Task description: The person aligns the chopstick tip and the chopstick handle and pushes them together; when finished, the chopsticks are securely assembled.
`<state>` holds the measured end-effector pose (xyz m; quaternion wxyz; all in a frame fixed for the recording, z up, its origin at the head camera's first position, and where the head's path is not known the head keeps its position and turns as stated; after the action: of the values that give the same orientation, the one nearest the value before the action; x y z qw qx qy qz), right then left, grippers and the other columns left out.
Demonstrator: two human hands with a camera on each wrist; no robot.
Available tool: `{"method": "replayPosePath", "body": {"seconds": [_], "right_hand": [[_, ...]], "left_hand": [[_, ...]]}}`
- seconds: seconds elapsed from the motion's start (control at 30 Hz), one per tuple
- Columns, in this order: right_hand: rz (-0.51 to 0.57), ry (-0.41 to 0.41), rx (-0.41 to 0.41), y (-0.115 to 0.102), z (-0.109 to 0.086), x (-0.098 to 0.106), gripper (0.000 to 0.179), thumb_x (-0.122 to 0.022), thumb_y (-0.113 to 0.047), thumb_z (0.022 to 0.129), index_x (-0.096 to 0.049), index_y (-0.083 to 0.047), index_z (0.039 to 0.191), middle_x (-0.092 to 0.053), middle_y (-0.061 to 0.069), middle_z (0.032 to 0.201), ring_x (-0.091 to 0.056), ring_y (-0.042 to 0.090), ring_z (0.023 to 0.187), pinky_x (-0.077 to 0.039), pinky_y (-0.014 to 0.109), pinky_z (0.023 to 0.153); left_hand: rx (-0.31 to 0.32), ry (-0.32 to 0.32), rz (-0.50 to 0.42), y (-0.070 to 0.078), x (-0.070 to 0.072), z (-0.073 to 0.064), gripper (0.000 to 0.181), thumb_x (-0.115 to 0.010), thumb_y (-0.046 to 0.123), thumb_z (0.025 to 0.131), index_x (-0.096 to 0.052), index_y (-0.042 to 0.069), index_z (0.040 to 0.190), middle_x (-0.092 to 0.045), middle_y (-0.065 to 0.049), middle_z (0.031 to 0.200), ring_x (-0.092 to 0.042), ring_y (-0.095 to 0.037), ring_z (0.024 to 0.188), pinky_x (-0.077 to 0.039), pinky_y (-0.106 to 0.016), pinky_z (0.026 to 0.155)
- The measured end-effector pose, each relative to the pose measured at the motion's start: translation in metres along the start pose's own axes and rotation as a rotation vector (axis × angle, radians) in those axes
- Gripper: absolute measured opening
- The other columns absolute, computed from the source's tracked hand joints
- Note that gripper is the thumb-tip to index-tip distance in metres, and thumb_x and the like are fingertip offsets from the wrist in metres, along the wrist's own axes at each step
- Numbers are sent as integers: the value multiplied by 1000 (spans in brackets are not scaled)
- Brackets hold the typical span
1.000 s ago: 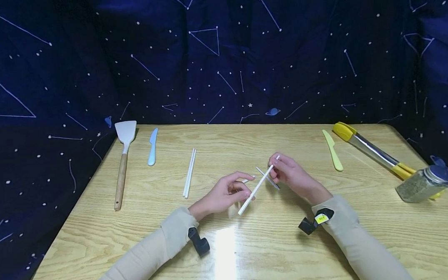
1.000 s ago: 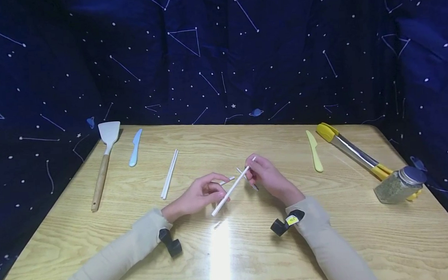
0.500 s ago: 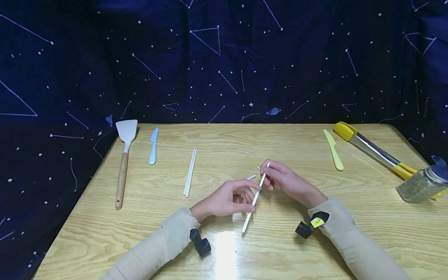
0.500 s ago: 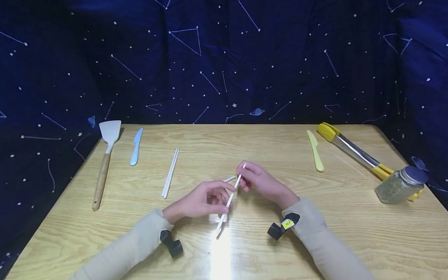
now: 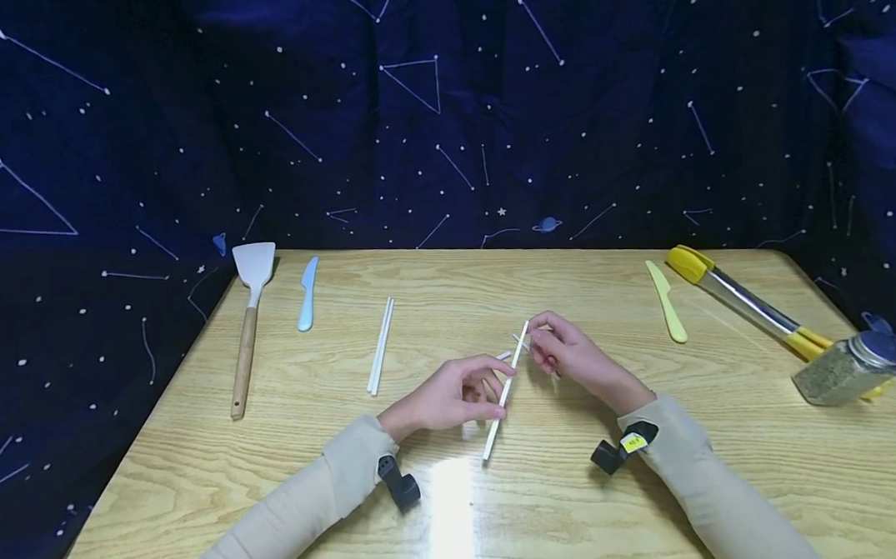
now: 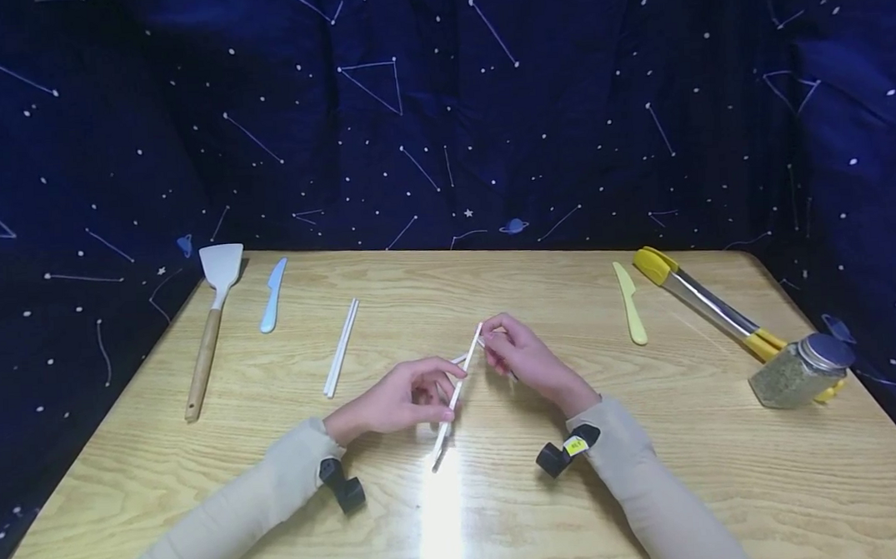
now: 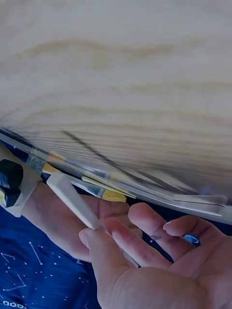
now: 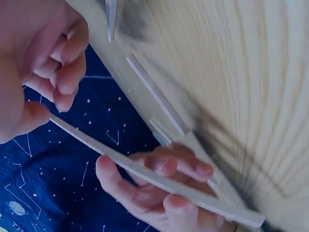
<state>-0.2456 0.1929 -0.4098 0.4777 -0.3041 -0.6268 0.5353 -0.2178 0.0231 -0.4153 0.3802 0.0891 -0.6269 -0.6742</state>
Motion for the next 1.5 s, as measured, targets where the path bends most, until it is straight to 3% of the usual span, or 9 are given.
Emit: {"method": "replayPosePath", "body": {"seconds": [0.13, 0.37, 0.63, 0.83, 1.17, 1.5], "right_hand": [[-128, 33, -23, 7, 2, 4, 17, -47, -8, 100, -48, 7, 109, -46, 1, 65, -43, 9, 55, -36, 21, 52], [-254, 54, -17, 14, 2, 7, 12, -55, -4, 94, -53, 6, 100, -44, -3, 62, -42, 7, 54, -35, 22, 52], [-464, 113, -8, 14, 0, 11, 9, -61, -3, 88, -56, 1, 94, -49, 1, 71, -44, 9, 60, -36, 22, 56], [-528, 127, -16, 12, 0, 9, 11, -63, -4, 85, -56, 0, 92, -51, 2, 71, -44, 12, 62, -36, 23, 56], [-562, 114, -44, 21, -3, 6, 14, -65, -10, 85, -57, -3, 93, -52, 0, 70, -44, 12, 60, -36, 23, 55], [-578, 122, -45, 18, -3, 9, 12, -64, -10, 86, -57, -3, 94, -52, 0, 70, -44, 12, 59, -35, 23, 54]], "left_hand": [[22, 29, 42, -5, 9, -1, 50, -74, 3, 82, -53, -1, 128, -66, -12, 93, -58, -5, 67, -48, -20, 60], [58, 59, 128, -9, 35, -1, 50, -74, 5, 83, -53, 0, 128, -66, -12, 95, -55, -9, 66, -48, -22, 61], [163, 83, 237, -18, 75, -10, 48, -73, 6, 84, -54, 2, 128, -64, -11, 97, -50, -12, 66, -43, -22, 61], [230, 131, 314, -26, 96, -19, 45, -72, 5, 85, -56, 3, 127, -65, -10, 97, -50, -14, 65, -43, -23, 61], [277, 173, 442, -41, 99, -21, 40, -74, 12, 84, -59, 2, 120, -65, -3, 90, -50, -9, 67, -41, -20, 63], [280, 197, 512, -42, 101, -18, 39, -76, 18, 84, -62, 0, 116, -58, -1, 81, -47, -10, 67, -40, -22, 63]]}}
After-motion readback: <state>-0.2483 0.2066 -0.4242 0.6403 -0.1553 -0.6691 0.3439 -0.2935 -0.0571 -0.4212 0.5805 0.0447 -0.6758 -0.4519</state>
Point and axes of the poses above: each hand's wrist, its own z-axis towards the middle knuckle, its own x-axis out of the back of the hand, y = z × x, the point moved 6 cm from there along z, towards the middle knuckle
